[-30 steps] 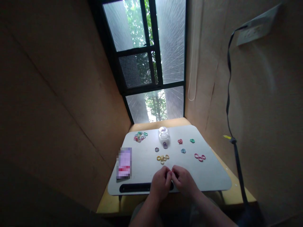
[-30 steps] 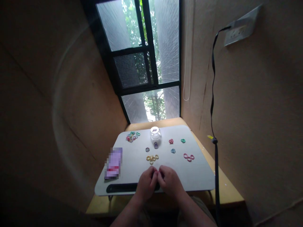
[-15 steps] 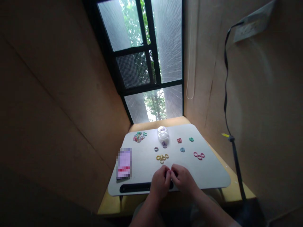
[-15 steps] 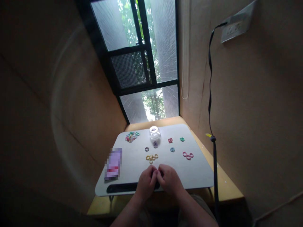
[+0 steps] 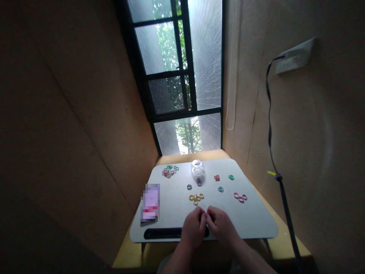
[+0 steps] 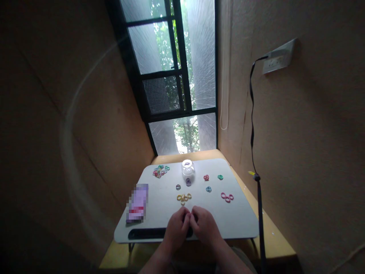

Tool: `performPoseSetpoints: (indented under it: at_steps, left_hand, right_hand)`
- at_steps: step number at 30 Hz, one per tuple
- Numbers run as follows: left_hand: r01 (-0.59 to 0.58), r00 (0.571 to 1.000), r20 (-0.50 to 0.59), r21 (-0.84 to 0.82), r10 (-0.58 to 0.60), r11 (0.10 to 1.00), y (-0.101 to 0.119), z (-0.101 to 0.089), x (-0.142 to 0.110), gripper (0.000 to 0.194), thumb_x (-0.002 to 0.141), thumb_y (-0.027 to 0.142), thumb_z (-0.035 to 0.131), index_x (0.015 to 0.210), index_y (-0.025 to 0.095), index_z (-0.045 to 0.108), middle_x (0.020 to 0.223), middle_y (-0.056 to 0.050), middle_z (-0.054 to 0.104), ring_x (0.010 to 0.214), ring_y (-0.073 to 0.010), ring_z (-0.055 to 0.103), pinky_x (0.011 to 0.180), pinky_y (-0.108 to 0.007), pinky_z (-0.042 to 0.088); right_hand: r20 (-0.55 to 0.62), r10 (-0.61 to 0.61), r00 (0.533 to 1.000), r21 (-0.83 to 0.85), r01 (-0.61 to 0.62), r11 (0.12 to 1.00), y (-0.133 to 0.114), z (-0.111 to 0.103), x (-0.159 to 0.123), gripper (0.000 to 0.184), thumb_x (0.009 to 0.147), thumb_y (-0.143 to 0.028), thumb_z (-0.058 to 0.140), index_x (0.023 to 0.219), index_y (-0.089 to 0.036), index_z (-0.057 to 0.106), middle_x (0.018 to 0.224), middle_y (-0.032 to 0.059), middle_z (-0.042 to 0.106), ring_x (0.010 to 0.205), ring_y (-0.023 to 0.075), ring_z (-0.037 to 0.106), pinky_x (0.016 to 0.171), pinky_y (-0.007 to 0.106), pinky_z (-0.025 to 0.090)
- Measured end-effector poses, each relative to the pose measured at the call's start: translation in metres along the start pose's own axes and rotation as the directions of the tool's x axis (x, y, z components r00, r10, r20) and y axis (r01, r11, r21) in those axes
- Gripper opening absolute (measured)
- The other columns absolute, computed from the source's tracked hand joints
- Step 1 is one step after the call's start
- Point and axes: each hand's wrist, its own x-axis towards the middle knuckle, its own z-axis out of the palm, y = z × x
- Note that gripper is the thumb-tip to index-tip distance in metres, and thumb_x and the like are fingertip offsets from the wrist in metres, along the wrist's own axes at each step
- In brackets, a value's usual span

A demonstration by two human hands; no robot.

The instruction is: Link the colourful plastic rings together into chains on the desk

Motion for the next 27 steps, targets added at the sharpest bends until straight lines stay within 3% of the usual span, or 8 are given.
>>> performPoseSetpoints:
  at_steps: [27]
  left_hand:
    - [0.011, 1.000, -0.007, 0.007, -0.011, 1.000, 0.0013, -0.0004, -0.0017, 0.024, 0.095, 0.031, 0.040, 0.079, 0.020, 0.054, 0.074, -0.002, 0.063, 0.069, -0.0168, 0.057, 0.064, -0.027, 0.036]
  right_hand:
    - [-0.018, -0.010, 1.000, -0.011, 0.009, 1.000, 0.0003, 0.0022, -0.0013, 0.022, 0.088, -0.025, 0.044, 0.067, -0.020, 0.046, 0.065, -0.0007, 0.055, 0.062, 0.0139, 0.049, 0.059, 0.025, 0.031]
